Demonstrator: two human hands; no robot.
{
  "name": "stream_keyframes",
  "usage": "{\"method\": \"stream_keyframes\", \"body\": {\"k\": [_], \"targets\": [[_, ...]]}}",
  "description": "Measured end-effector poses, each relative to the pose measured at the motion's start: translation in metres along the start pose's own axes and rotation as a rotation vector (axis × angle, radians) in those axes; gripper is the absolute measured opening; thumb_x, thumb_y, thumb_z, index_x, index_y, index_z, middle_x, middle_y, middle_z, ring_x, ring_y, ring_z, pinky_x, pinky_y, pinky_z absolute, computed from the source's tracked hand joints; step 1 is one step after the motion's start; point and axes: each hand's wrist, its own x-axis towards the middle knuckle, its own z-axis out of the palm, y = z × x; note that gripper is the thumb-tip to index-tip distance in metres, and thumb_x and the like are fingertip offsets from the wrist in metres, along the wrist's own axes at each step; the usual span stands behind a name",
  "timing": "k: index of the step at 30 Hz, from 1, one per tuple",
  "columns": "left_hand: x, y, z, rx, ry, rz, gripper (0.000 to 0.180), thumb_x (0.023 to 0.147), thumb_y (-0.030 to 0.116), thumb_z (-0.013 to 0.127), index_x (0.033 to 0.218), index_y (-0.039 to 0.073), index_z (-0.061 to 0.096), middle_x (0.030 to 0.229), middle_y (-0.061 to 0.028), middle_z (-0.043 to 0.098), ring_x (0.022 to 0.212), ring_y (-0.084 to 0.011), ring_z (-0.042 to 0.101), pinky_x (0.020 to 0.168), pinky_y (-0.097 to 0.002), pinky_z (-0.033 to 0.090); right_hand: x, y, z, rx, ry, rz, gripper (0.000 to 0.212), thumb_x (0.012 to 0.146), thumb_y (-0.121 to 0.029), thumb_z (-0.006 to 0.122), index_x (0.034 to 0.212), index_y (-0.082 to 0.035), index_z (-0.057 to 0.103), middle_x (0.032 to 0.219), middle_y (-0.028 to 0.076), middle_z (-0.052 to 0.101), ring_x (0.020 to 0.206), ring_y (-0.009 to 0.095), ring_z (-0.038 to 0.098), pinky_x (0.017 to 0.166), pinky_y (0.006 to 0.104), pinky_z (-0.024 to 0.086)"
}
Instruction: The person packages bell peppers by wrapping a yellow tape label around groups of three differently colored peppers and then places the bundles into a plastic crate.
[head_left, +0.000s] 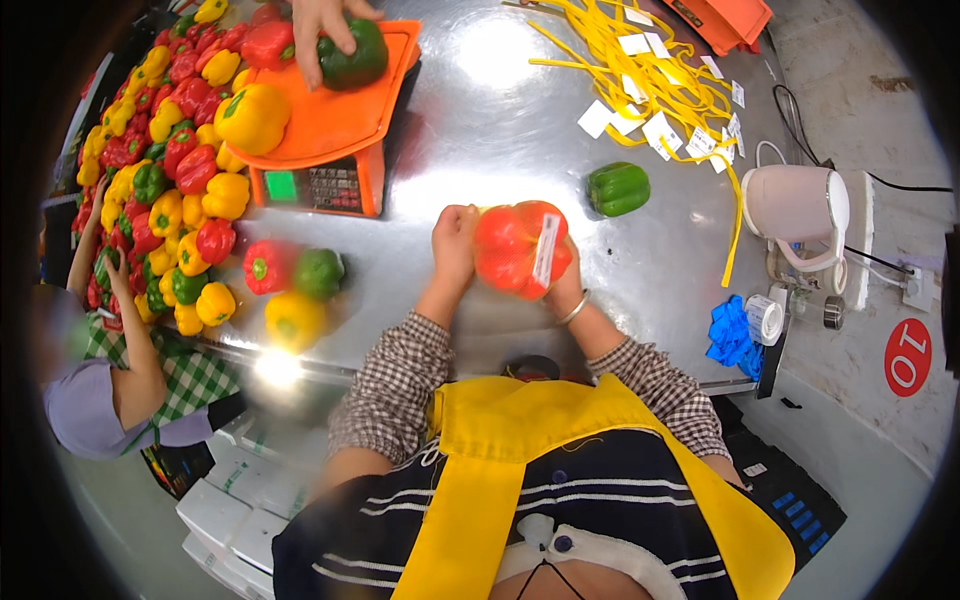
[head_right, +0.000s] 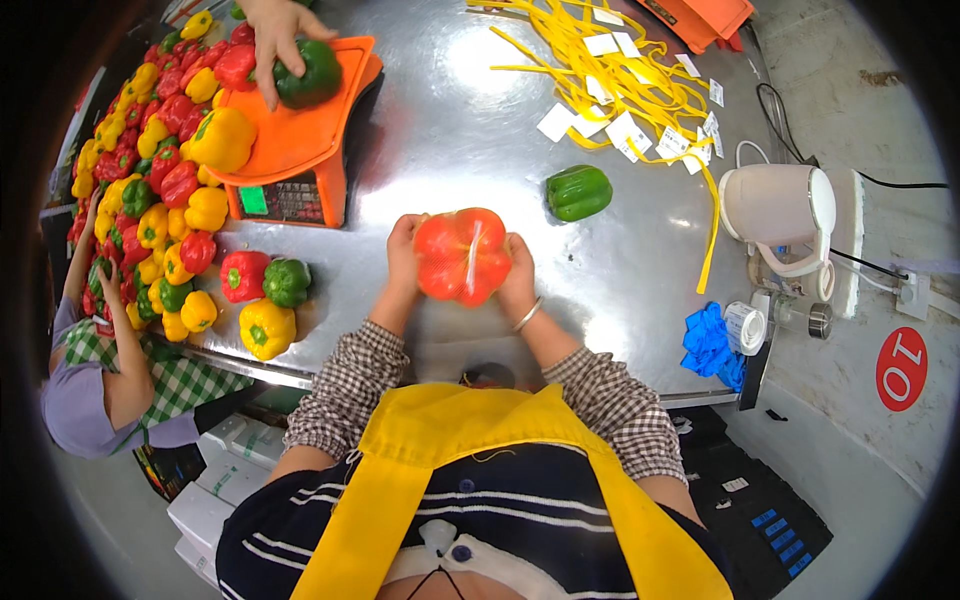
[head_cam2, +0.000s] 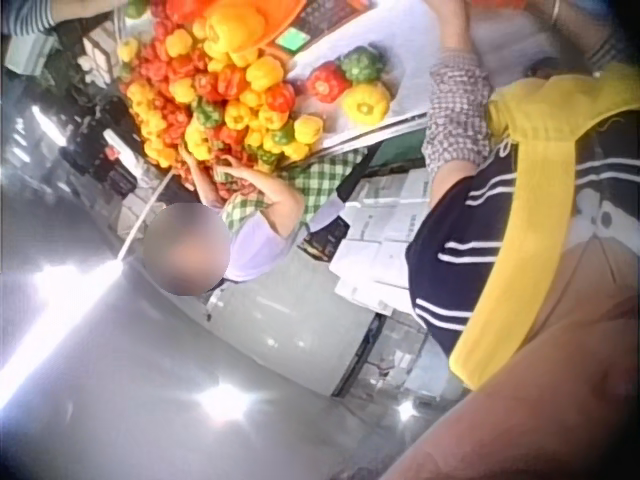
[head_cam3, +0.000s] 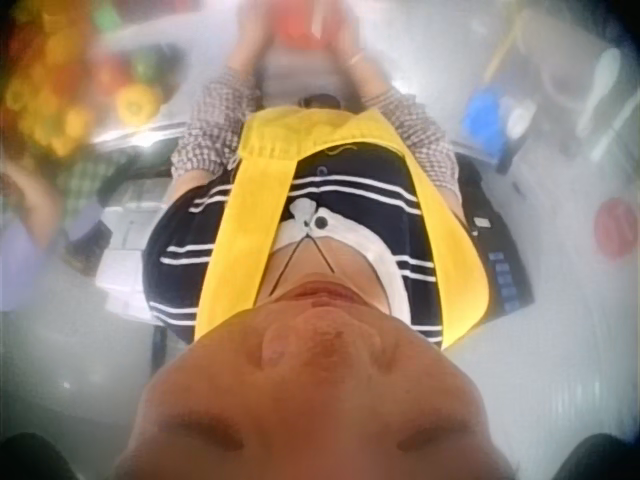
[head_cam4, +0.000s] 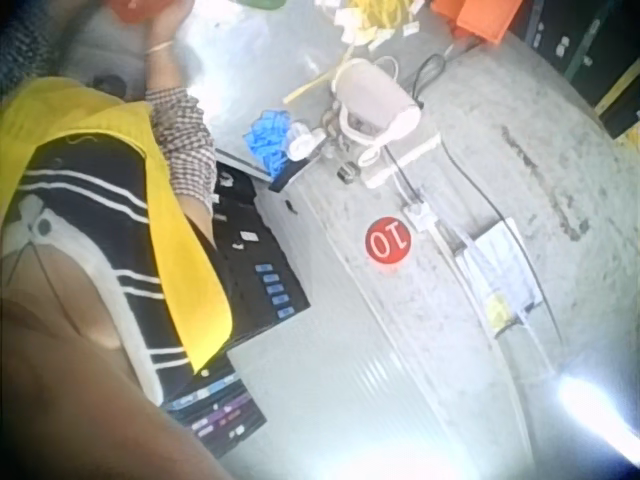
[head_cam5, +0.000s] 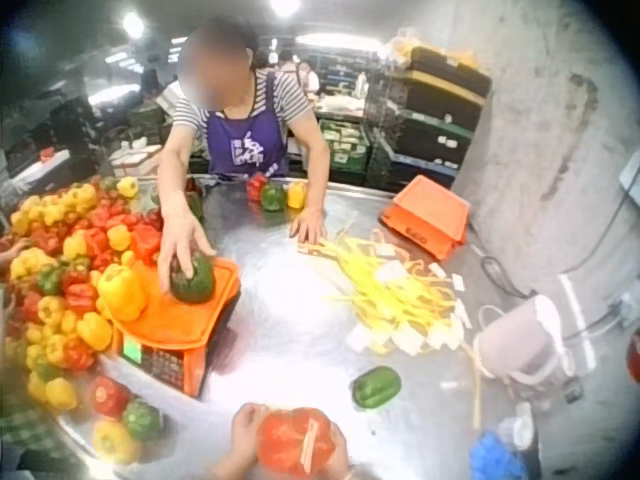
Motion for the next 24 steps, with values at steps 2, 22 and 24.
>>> {"method": "stream_keyframes", "body": {"k": [2, 22, 24], "targets": [[0.005, -0.006, 0.006, 0.135, 0.03, 0.092, 0.018, 0.097, 0.019, 0.051, 0.089, 0.002, 0.054, 0.078, -0.0018, 0.058, 0.065, -0.0066, 0.049, 0.059, -0.0237, 0.044, -0.003, 0.006, 0.003, -0.023, 0.068, -0.025, 0.016, 0.091, -0.015, 0.061, 0.099, -0.004, 0.052, 0.092, 0.001, 0.057, 0.084, 0.008, 0.054, 0.076, 0.0246, 0.048], [-0.043, 0.036, 0.103, 0.466, -0.152, 0.323, 0.02, 0.099, 0.021, 0.044, 0.095, 0.002, 0.047, 0.077, -0.013, 0.057, 0.069, -0.0235, 0.055, 0.065, -0.0374, 0.045, -0.033, -0.085, -0.055, 0.416, -0.042, 0.066, 0.032, 0.094, -0.02, 0.056, 0.118, 0.001, 0.053, 0.107, 0.008, 0.063, 0.095, 0.014, 0.06, 0.083, 0.0278, 0.05], [-0.042, 0.056, 0.142, 0.549, -0.198, 0.442, 0.02, 0.099, 0.021, 0.044, 0.096, 0.002, 0.047, 0.077, -0.0165, 0.058, 0.069, -0.0294, 0.057, 0.064, -0.0399, 0.045, -0.031, -0.111, -0.07, 0.421, -0.023, -0.006, 0.033, 0.094, -0.021, 0.055, 0.118, 0.001, 0.053, 0.106, 0.008, 0.063, 0.095, 0.014, 0.061, 0.083, 0.0278, 0.05]]}}
